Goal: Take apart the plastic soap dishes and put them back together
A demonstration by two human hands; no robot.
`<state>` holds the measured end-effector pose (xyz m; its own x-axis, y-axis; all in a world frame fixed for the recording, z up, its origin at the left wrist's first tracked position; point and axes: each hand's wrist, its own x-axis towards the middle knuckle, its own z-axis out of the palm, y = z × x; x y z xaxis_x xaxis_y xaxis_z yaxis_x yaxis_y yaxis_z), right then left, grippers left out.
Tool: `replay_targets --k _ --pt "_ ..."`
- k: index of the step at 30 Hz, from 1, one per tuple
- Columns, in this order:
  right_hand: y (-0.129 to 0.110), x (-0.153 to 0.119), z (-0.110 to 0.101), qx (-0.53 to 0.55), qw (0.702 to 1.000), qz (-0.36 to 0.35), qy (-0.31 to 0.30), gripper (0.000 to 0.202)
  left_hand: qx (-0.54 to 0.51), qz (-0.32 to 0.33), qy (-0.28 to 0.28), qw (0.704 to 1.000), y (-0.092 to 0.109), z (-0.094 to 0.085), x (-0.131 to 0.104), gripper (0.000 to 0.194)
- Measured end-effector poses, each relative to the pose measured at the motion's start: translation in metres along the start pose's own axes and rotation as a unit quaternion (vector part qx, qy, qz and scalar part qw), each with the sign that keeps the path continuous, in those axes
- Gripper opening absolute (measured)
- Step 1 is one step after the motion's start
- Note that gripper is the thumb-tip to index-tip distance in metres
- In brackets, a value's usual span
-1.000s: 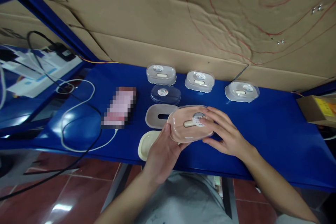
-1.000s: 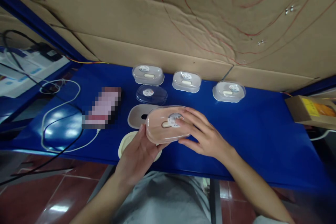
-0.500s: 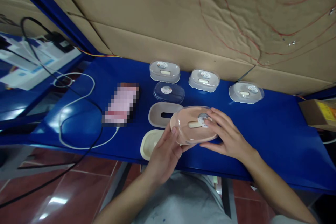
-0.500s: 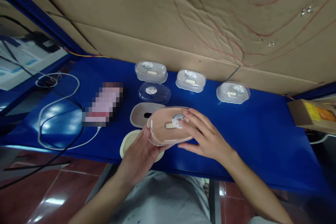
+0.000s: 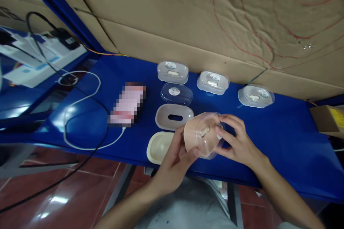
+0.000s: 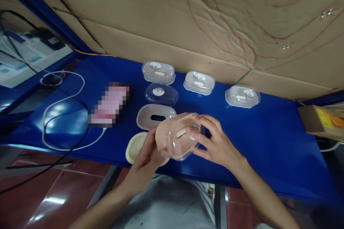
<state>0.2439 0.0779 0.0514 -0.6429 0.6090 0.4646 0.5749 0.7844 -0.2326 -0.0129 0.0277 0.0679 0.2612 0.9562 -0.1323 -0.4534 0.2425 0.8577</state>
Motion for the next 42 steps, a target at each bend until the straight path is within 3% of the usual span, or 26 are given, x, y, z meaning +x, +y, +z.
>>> replay_targets --k 3,8,12,17,20,23,25,29,32,35,39,42 --pt "-0.005 0.001 -0.006 0.035 0.999 0.014 0.003 0.073 0.005 -0.01 -0.031 0.999 0.004 0.003 -0.001 0.053" --pt "-0.001 -0.006 -0.016 0.092 0.992 0.061 -0.061 0.076 0.037 -0.041 -0.06 0.997 -0.005 0.003 0.0 0.064" --pt "0.015 -0.029 -0.025 0.033 0.986 0.135 -0.087 0.076 0.191 0.001 -0.035 0.981 -0.003 -0.012 -0.012 0.07" --pt "0.043 -0.068 -0.041 -0.102 0.964 0.217 -0.11 0.071 0.474 0.135 0.057 0.868 0.026 -0.051 -0.026 0.048" --pt "0.053 -0.078 -0.048 -0.162 0.952 0.24 -0.096 0.074 0.579 0.096 0.037 0.809 0.037 -0.077 -0.03 0.059" --pt "0.047 -0.065 -0.045 -0.211 0.941 0.255 -0.067 0.081 0.626 0.043 -0.006 0.778 0.037 -0.097 -0.034 0.087" --pt "0.032 -0.044 -0.034 -0.186 0.953 0.231 -0.063 0.083 0.644 0.021 -0.022 0.764 0.032 -0.105 -0.036 0.1" --pt "-0.006 0.009 0.007 -0.052 0.988 0.075 -0.122 0.063 0.672 0.029 -0.028 0.74 0.022 -0.112 -0.036 0.113" --pt "-0.02 0.038 0.039 -0.016 0.989 0.008 -0.145 0.056 0.669 0.04 -0.045 0.74 0.019 -0.112 -0.034 0.11" --pt "-0.02 0.048 0.056 -0.008 0.993 -0.004 -0.118 0.049 0.647 0.047 -0.061 0.759 0.022 -0.114 -0.03 0.102" --pt "-0.02 0.043 0.05 0.069 0.997 0.04 -0.011 0.043 0.591 0.03 -0.037 0.805 0.027 -0.116 -0.024 0.099" --pt "-0.026 0.039 0.036 0.154 0.984 0.08 0.044 0.044 0.509 0.028 -0.014 0.86 0.024 -0.114 -0.016 0.099"
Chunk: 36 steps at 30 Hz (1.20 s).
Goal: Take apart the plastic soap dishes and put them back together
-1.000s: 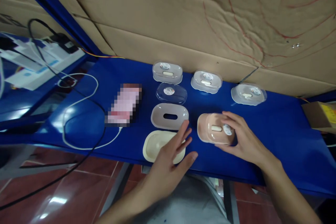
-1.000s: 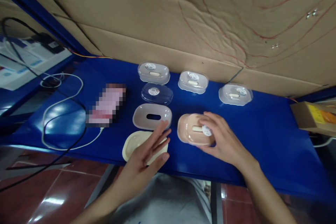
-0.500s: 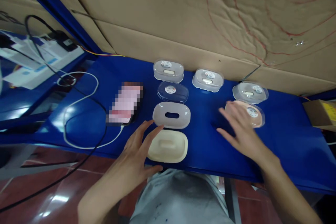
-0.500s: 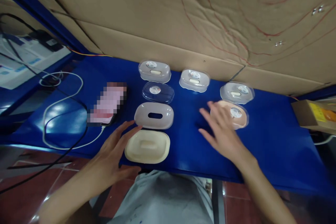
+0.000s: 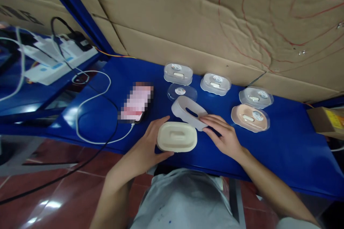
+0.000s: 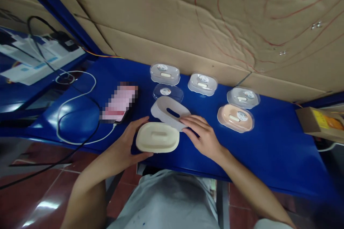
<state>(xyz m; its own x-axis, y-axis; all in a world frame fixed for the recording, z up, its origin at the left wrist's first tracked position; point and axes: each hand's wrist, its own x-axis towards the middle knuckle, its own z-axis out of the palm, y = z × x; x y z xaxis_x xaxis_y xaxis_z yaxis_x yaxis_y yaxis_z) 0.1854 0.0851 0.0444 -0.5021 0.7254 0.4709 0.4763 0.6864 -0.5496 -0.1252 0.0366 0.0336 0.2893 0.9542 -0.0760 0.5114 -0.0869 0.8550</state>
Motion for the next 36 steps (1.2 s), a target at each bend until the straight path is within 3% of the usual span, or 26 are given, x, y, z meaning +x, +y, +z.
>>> replay_targets --k 2,5,12,18,22,26,29,32,36 --pt "-0.006 -0.002 -0.005 0.032 0.999 -0.013 -0.009 0.047 -0.113 0.0 0.02 0.993 0.0 0.008 0.005 0.102" --pt "-0.01 -0.004 -0.006 0.03 0.997 -0.055 -0.037 0.051 -0.279 -0.011 0.052 0.959 0.0 0.024 0.012 0.108" --pt "-0.012 -0.005 -0.001 -0.021 0.991 -0.095 -0.087 0.046 -0.456 -0.054 0.132 0.879 0.015 0.051 0.017 0.118" --pt "-0.015 -0.003 0.005 -0.077 0.985 -0.116 -0.103 0.043 -0.595 -0.101 0.183 0.776 0.028 0.065 0.024 0.073" --pt "-0.014 -0.006 0.013 -0.103 0.98 -0.126 -0.116 0.036 -0.66 -0.131 0.158 0.723 0.035 0.07 0.025 0.057" --pt "-0.005 0.002 0.011 -0.064 0.981 -0.127 -0.13 0.037 -0.673 -0.138 0.151 0.711 0.037 0.068 0.025 0.048" --pt "0.013 0.026 0.011 -0.038 0.99 -0.079 -0.112 0.043 -0.661 -0.134 0.184 0.715 0.037 0.059 0.027 0.047" --pt "0.041 0.06 0.025 -0.083 0.993 -0.008 -0.088 0.05 -0.644 -0.123 0.248 0.713 0.037 0.049 0.026 0.044" --pt "0.075 0.096 0.047 -0.137 0.98 0.039 -0.136 0.075 -0.639 -0.124 0.28 0.705 0.037 0.046 0.024 0.041"
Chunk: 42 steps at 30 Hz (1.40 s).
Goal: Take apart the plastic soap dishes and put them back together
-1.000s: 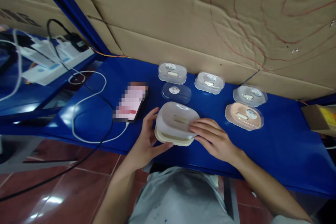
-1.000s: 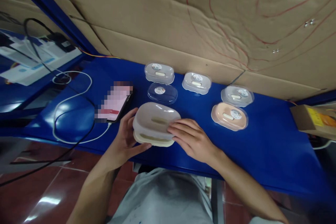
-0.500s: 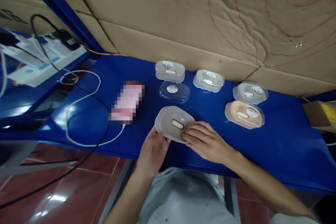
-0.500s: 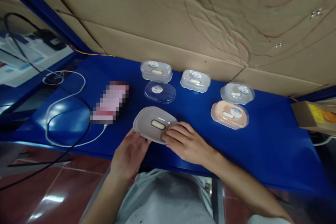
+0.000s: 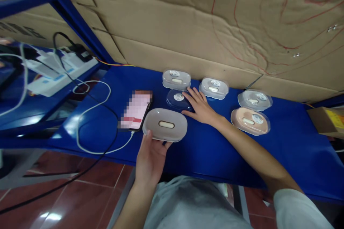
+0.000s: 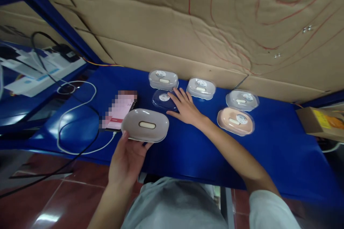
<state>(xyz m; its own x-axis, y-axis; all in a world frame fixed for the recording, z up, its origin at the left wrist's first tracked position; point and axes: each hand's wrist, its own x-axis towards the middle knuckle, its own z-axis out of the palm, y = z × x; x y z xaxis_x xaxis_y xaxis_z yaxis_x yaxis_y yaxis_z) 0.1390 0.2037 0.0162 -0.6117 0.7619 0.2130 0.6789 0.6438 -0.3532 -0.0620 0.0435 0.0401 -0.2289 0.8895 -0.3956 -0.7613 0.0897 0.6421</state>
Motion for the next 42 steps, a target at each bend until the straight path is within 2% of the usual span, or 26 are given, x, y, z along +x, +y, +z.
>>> replay_targets --k 3,5,7,9,12,15,19,22,27,32,38,42 --pt "0.004 0.005 0.003 0.027 0.999 0.023 0.017 0.076 -0.002 -0.027 0.002 1.0 -0.003 0.0 -0.001 0.043" --pt "-0.002 -0.008 -0.002 0.086 0.993 0.05 0.069 0.069 0.0 -0.037 -0.008 0.999 -0.006 0.001 -0.002 0.046" --pt "-0.015 -0.034 -0.009 0.155 0.98 0.064 0.106 0.062 0.0 -0.036 -0.032 0.999 -0.011 0.002 -0.004 0.05" --pt "-0.031 -0.066 -0.016 0.196 0.976 0.041 0.09 0.063 -0.005 -0.039 -0.065 0.997 -0.018 0.003 -0.007 0.052" --pt "-0.052 -0.11 -0.021 0.172 0.984 0.009 0.036 0.078 -0.003 -0.073 -0.099 0.992 -0.033 0.004 -0.013 0.055" --pt "-0.06 -0.129 -0.02 0.143 0.989 0.009 0.035 0.083 -0.002 -0.09 -0.103 0.991 -0.048 0.003 -0.017 0.056" --pt "-0.056 -0.128 -0.017 0.132 0.99 -0.012 0.054 0.083 0.007 -0.062 -0.108 0.992 -0.059 0.0 -0.018 0.055" --pt "-0.053 -0.126 -0.015 0.14 0.987 -0.022 0.073 0.085 0.034 -0.035 -0.128 0.991 -0.061 -0.004 -0.018 0.058" --pt "-0.054 -0.129 -0.012 0.157 0.983 -0.023 0.094 0.085 0.062 -0.028 -0.156 0.985 -0.064 -0.012 -0.017 0.061" --pt "-0.06 -0.13 -0.012 0.139 0.984 -0.036 0.108 0.082 0.098 0.017 -0.18 0.979 -0.067 -0.012 -0.02 0.073" --pt "-0.062 -0.132 -0.003 0.134 0.981 -0.031 0.139 0.084 0.112 0.028 -0.161 0.98 -0.065 -0.005 -0.024 0.075" --pt "-0.062 -0.132 -0.003 0.153 0.978 -0.039 0.133 0.088 0.109 0.034 -0.162 0.98 -0.064 -0.007 -0.024 0.075"
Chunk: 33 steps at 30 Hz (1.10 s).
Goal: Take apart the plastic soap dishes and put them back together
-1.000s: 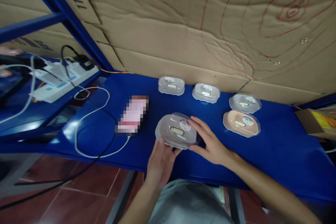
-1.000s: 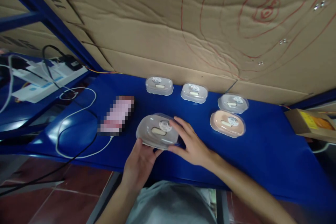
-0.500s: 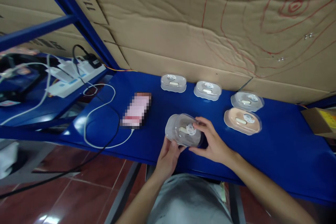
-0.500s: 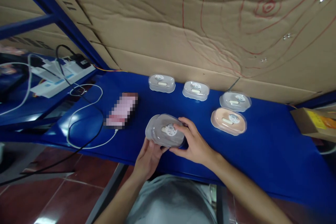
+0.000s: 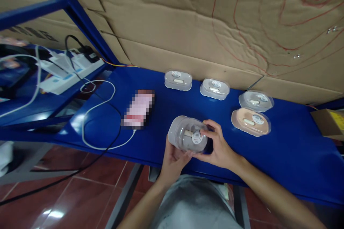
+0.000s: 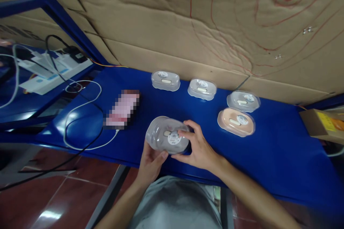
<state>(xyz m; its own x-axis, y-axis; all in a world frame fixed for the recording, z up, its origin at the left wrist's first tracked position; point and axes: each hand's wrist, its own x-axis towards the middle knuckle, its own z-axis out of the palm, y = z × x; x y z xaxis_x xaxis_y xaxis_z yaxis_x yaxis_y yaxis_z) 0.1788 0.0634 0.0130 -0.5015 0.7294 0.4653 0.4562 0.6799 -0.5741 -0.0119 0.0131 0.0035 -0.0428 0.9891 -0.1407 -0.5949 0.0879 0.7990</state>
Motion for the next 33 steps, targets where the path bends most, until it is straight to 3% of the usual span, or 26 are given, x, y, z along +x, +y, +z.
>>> replay_targets --k 9,18,24,27,30,33 --pt "0.002 -0.003 0.004 0.003 0.999 -0.029 0.019 0.084 0.043 0.041 0.002 0.998 -0.01 -0.007 -0.004 0.086" --pt "0.0 -0.003 0.004 0.01 1.0 -0.017 0.023 0.081 0.013 0.062 -0.016 0.998 -0.011 -0.01 -0.003 0.067" --pt "-0.006 0.001 0.003 -0.02 1.0 -0.006 0.012 0.079 0.039 0.05 -0.02 0.998 -0.014 -0.013 -0.001 0.07" --pt "-0.006 0.003 -0.011 -0.046 0.998 0.019 -0.03 0.078 0.085 0.038 -0.043 0.995 -0.007 -0.008 0.002 0.078" --pt "-0.003 -0.002 -0.035 -0.089 0.989 0.067 -0.092 0.075 0.162 0.103 -0.003 0.981 0.007 -0.007 0.006 0.083" --pt "-0.006 -0.013 -0.059 -0.16 0.973 0.11 -0.127 0.069 0.247 0.166 0.031 0.954 0.019 -0.013 0.012 0.062"
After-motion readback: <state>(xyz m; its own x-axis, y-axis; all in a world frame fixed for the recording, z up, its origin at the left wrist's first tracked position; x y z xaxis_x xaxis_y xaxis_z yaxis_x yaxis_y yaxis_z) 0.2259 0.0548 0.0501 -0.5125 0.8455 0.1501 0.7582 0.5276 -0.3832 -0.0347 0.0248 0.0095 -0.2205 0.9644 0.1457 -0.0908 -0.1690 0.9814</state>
